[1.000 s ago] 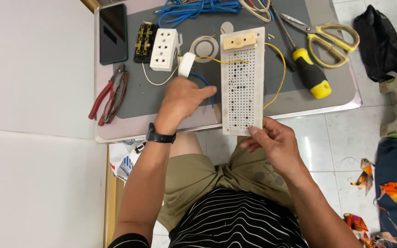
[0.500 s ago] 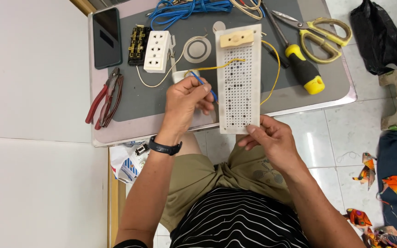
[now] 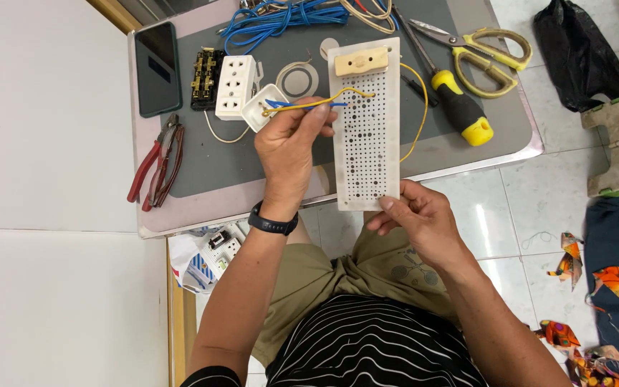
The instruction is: The person assembles an electrical outlet onto a perforated board, securing it with a screwdriver. They then connect wires to a separate black electrical component, stripping and inserting them into terminals.
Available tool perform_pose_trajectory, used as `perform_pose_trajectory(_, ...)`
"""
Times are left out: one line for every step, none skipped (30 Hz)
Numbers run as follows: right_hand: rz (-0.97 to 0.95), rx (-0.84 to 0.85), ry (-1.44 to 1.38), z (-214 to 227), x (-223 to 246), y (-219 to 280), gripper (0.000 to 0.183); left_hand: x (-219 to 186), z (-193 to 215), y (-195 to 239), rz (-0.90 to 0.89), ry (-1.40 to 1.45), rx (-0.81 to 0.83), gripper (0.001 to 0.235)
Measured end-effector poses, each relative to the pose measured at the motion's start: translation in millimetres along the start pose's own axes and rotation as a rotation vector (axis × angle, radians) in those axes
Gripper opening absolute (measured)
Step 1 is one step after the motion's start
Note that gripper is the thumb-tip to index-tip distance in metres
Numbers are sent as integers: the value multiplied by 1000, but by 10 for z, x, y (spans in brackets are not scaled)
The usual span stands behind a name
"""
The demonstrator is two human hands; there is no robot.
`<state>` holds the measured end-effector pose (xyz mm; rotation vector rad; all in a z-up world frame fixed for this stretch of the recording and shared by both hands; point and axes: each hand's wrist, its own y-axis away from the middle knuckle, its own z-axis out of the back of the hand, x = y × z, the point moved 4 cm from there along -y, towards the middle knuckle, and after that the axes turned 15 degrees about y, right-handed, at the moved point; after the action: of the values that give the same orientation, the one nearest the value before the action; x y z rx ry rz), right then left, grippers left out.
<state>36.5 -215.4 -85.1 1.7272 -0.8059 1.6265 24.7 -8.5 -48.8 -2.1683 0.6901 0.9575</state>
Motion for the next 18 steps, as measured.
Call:
perform_pose_trajectory(0,2,2,-2,-3,-3,21,-37,-34,-6,-36,-63,17,6)
perform_pose_trajectory(-1,3,5,-4,-5,-6,20,-74,-70,-10,-72,-126,34,7)
perform_pose_trajectory(-1,4,4,-4,-28,-10,20,-90,-80,-15,-72,-127,34,7)
perform_pose_trajectory(-1,6,-3,-5,-51,-13,20,-112,-98,-19,-89,-182,49,7)
perform_pose_trajectory(0,6,-9,-3,-73,-16,20,-130,-120,-24,-105,-235,65,8)
perform_pose_trajectory(0,6,-10,-9,-40,-17,20,-145,-125,-26,-105,-236,66,8)
perform_pose_trajectory(2,8,-5,-14,-7,-15,20,-159,-133,-28,-113,-253,67,8)
perform_pose_trajectory(4,10,0,-19,25,-14,20,-173,-141,-28,-121,-271,69,8)
perform_pose_trajectory(3,9,-1,-15,23,-13,20,-175,-143,-33,-120,-271,70,8)
perform_pose_trajectory(4,12,0,-15,22,-10,20,-177,-142,-36,-117,-279,69,8)
perform_pose_trajectory(6,16,1,-15,21,-9,20,-181,-140,-39,-115,-286,67,9)
perform_pose_trajectory(5,16,0,-13,1,-6,20,-192,-146,-34,-115,-287,67,9)
perform_pose_trajectory(2,18,0,-12,-18,-7,20,-206,-159,-33,-127,-318,78,9)
perform_pose_trajectory(-1,20,0,-9,-35,-9,20,-221,-174,-32,-139,-349,88,8)
perform_pose_trajectory(0,19,-1,-10,-24,-8,20,-231,-180,-27,-140,-349,90,8)
perform_pose_trajectory(2,22,5,-12,-13,-8,20,-249,-198,-18,-176,-425,113,8)
perform_pose_trajectory(4,24,9,-14,-5,-1,20,-266,-215,-2,-211,-501,135,8)
perform_pose_trajectory(3,23,9,-16,-6,-4,20,-311,-262,6,-210,-501,136,8)
